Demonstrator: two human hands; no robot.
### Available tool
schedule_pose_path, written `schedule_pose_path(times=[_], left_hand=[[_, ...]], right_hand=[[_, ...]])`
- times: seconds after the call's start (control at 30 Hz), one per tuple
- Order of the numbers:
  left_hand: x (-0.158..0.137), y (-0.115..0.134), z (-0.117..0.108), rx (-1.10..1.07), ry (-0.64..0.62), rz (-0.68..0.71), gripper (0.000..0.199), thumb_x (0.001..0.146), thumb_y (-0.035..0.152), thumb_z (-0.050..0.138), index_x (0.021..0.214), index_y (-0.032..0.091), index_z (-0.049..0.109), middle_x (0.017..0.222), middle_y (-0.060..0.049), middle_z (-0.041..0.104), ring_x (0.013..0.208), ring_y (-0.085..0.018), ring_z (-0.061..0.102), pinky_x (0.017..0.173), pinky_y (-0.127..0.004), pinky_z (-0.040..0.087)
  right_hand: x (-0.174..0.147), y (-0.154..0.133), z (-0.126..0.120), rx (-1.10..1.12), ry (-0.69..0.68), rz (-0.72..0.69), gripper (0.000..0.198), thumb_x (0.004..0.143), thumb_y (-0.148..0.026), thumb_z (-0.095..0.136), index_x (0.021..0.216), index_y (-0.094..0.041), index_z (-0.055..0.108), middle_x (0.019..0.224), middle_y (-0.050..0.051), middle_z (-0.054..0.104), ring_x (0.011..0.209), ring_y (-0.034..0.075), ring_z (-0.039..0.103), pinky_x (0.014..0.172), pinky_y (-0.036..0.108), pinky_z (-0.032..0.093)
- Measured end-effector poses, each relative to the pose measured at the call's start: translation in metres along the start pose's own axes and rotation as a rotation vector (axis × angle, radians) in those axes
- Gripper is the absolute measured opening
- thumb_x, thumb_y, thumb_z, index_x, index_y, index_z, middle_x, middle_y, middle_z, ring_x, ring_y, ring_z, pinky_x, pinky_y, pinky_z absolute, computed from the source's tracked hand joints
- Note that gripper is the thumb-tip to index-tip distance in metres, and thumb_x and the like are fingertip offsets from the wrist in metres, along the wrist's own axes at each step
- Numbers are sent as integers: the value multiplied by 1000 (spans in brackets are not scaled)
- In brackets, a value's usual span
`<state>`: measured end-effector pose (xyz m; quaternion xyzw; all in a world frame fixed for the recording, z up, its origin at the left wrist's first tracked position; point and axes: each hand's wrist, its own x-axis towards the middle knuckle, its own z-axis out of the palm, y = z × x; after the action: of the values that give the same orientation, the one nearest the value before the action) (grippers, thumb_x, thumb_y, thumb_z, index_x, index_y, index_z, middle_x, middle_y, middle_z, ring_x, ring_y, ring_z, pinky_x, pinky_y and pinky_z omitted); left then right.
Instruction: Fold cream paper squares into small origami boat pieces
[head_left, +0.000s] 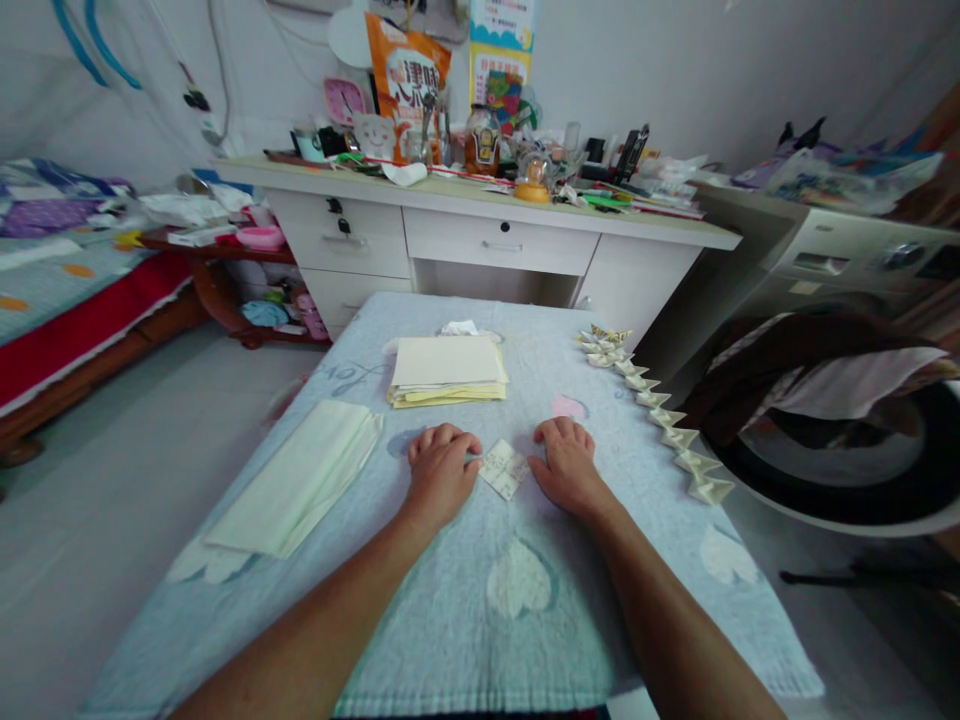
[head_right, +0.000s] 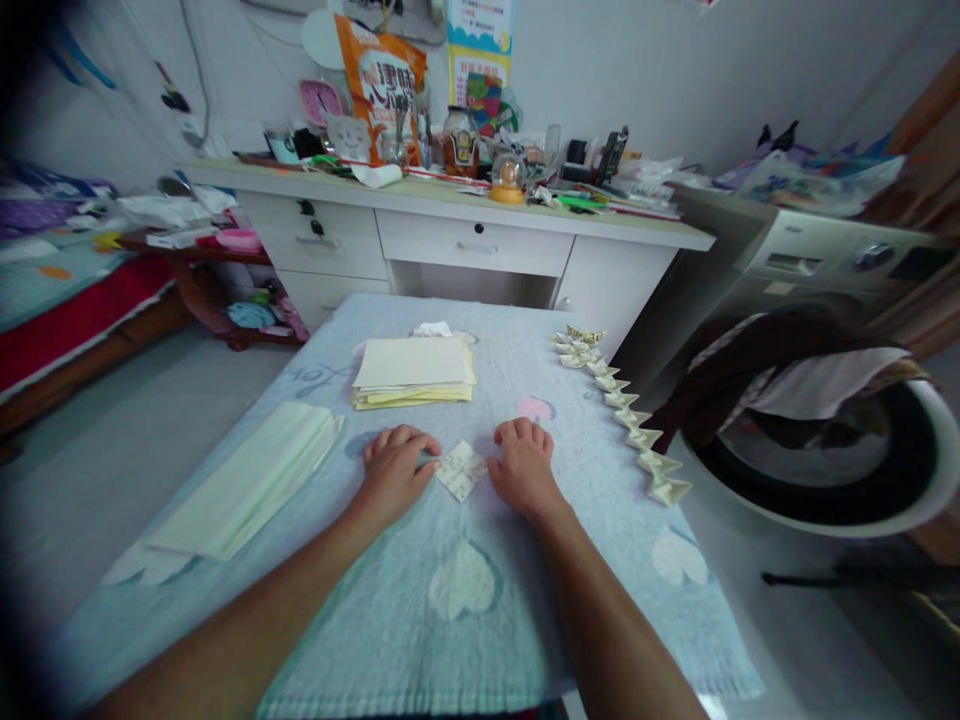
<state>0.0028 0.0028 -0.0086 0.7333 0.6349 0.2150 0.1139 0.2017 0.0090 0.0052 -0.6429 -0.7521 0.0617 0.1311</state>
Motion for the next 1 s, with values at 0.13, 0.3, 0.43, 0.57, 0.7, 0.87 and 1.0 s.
schedule_pose_path(times=[0.13, 0.3, 0.43, 0.57, 0.7, 0.87, 1.0], left_hand=[[-1, 0, 0, -11, -1, 50, 14, 79, 22, 61, 92, 27, 65, 101, -3, 60, 103, -25, 48, 89, -40, 32], [1, -2, 2, -75, 11, 123, 19, 78, 21, 61, 96, 25, 64, 101, -3, 62, 101, -25, 51, 89, -40, 34], [4, -2, 4, -254, 14, 167, 36, 75, 19, 64, 110, 23, 59, 110, -4, 64, 103, -24, 53, 91, -39, 37], [6, 1, 3, -529, -78, 126, 37, 75, 17, 61, 112, 20, 59, 94, -2, 67, 75, -15, 58, 71, -28, 43], [7, 2, 0, -777, -135, 33, 13, 78, 25, 59, 89, 18, 62, 60, 5, 55, 51, -9, 47, 51, -21, 35], [7, 6, -9, -1165, -163, -116, 17, 76, 29, 62, 82, 17, 54, 60, 4, 58, 52, -10, 53, 48, -19, 36], [6, 9, -12, -1344, -227, -175, 23, 74, 32, 66, 83, 16, 52, 69, 0, 62, 58, -12, 58, 45, -19, 38]], right_hand=[[1, -7, 8, 65, 18, -92, 23, 85, -39, 56, 99, -21, 57, 104, 8, 52, 99, 25, 44, 87, 38, 31], [4, -14, 16, 110, 16, -128, 24, 79, -37, 63, 95, -20, 57, 103, 8, 52, 98, 25, 43, 87, 40, 31], [4, -14, 14, 236, 18, -185, 15, 78, -27, 63, 87, -20, 54, 96, 5, 52, 95, 23, 44, 85, 37, 33], [3, -15, 10, 382, 42, -297, 11, 79, -21, 60, 85, -20, 51, 90, 3, 52, 92, 21, 46, 84, 35, 35], [3, -15, 9, 601, 96, -294, 22, 80, -25, 62, 98, -21, 49, 96, 4, 54, 95, 21, 48, 86, 35, 37], [5, -15, 10, 993, 95, -182, 40, 76, -34, 70, 108, -22, 50, 97, 3, 56, 91, 18, 52, 83, 31, 41], [5, -18, 13, 1262, -112, -159, 24, 79, -36, 68, 91, -19, 58, 84, 2, 60, 79, 16, 54, 74, 29, 42]])
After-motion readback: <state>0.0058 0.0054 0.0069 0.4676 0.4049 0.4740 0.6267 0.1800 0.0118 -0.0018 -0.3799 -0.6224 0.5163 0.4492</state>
